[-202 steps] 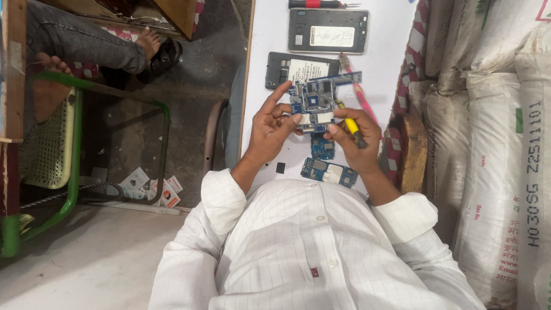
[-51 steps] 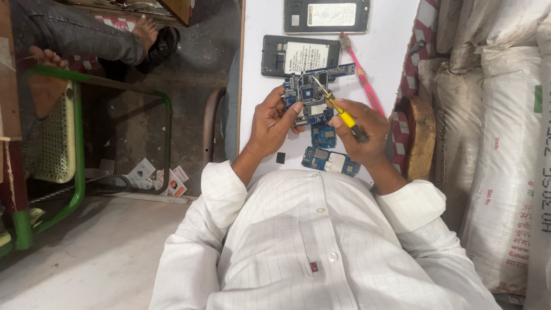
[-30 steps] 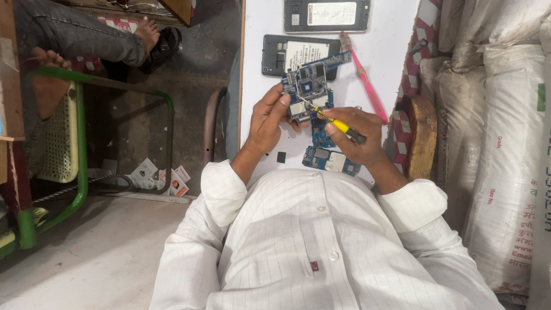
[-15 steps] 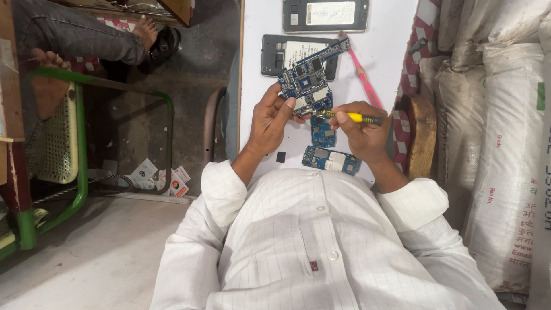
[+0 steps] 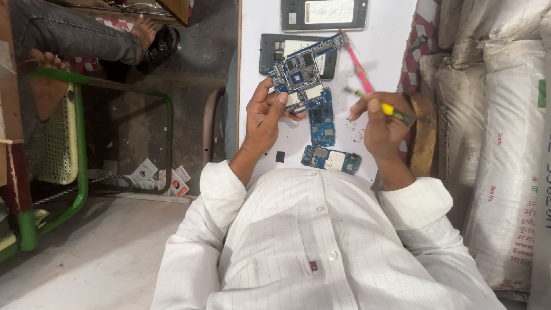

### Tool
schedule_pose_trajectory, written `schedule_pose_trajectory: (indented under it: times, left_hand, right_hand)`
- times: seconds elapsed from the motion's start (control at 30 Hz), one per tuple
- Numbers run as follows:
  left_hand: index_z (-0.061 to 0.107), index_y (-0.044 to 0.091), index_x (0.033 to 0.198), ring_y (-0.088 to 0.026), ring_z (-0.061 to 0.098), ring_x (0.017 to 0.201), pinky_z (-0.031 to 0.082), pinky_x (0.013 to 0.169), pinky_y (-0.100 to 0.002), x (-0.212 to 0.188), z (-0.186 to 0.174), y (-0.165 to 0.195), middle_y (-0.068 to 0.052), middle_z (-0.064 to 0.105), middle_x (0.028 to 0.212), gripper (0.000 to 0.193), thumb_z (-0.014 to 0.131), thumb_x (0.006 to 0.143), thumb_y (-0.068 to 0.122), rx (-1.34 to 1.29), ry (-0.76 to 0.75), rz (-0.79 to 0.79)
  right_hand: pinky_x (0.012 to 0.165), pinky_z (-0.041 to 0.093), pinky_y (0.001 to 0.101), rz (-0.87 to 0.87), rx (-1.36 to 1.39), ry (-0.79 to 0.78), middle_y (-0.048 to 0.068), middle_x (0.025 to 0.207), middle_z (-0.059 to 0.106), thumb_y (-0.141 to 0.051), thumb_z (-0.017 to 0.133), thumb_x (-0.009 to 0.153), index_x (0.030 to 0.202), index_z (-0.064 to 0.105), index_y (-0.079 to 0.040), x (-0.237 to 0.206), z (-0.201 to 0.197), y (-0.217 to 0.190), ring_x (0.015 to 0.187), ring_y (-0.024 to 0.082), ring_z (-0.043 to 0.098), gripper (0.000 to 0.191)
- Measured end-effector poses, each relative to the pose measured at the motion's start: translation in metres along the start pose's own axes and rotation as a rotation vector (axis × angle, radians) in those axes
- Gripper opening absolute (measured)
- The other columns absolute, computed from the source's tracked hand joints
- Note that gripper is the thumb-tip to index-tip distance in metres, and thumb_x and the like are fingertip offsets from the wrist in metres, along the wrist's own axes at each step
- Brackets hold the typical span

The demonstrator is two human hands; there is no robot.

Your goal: The person sits at a repair bench working on a disassembled smartphone motherboard. They hold the board with one hand and use a yellow-handled screwdriver to unscrew and adjust components, turning the board over and repositioning it while other phone parts and boards lie on the bench.

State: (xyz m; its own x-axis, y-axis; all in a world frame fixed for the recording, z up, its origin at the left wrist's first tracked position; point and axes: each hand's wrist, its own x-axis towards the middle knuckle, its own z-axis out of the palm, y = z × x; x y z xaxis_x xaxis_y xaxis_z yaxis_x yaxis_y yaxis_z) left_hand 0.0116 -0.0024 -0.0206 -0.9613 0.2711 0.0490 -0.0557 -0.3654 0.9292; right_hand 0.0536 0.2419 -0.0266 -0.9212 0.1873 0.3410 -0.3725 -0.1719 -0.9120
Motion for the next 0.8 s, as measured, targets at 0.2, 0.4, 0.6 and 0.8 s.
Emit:
schedule_pose_trajectory:
  times: [0.2,0.4,0.6,0.8]
  left_hand:
    - [0.041,0.002,0.144,-0.02,0.074,0.104,0.067,0.083,-0.033,0.001,0.0,0.0,-0.016,0.074,0.117,0.049,0.063,0.101,-0.008,0.002,-0.05,-0.034]
    - [0.038,0.002,0.144,-0.022,0.073,0.11,0.068,0.092,-0.036,0.001,0.001,0.0,-0.019,0.073,0.118,0.055,0.064,0.098,-0.011,0.017,-0.081,-0.073]
    - [0.038,0.001,0.144,-0.024,0.074,0.111,0.068,0.094,-0.038,0.002,0.003,0.002,-0.02,0.073,0.119,0.055,0.064,0.096,-0.011,0.019,-0.084,-0.071]
    - [0.038,0.0,0.143,-0.024,0.075,0.107,0.068,0.091,-0.038,0.001,0.004,0.005,-0.019,0.074,0.116,0.058,0.065,0.094,-0.012,0.046,-0.073,-0.087]
  right_hand:
    - [0.084,0.061,0.0269,0.149,-0.097,-0.088,0.014,0.113,0.074,-0.005,0.067,0.105,0.119,0.062,0.001,-0.001,0.014,-0.003,0.093,0.014,0.072,0.016]
    - [0.085,0.059,0.0242,0.179,-0.128,-0.173,0.01,0.104,0.072,0.0,0.069,0.102,0.116,0.063,0.002,-0.009,0.024,-0.001,0.096,0.014,0.073,0.015]
    - [0.083,0.059,0.0232,0.161,-0.146,-0.189,0.01,0.102,0.072,0.001,0.07,0.101,0.113,0.065,0.001,-0.011,0.021,0.003,0.094,0.012,0.073,0.012]
    - [0.084,0.06,0.0233,0.134,-0.109,-0.209,0.011,0.102,0.072,0.003,0.07,0.1,0.112,0.065,0.001,-0.013,0.023,0.005,0.095,0.012,0.073,0.014]
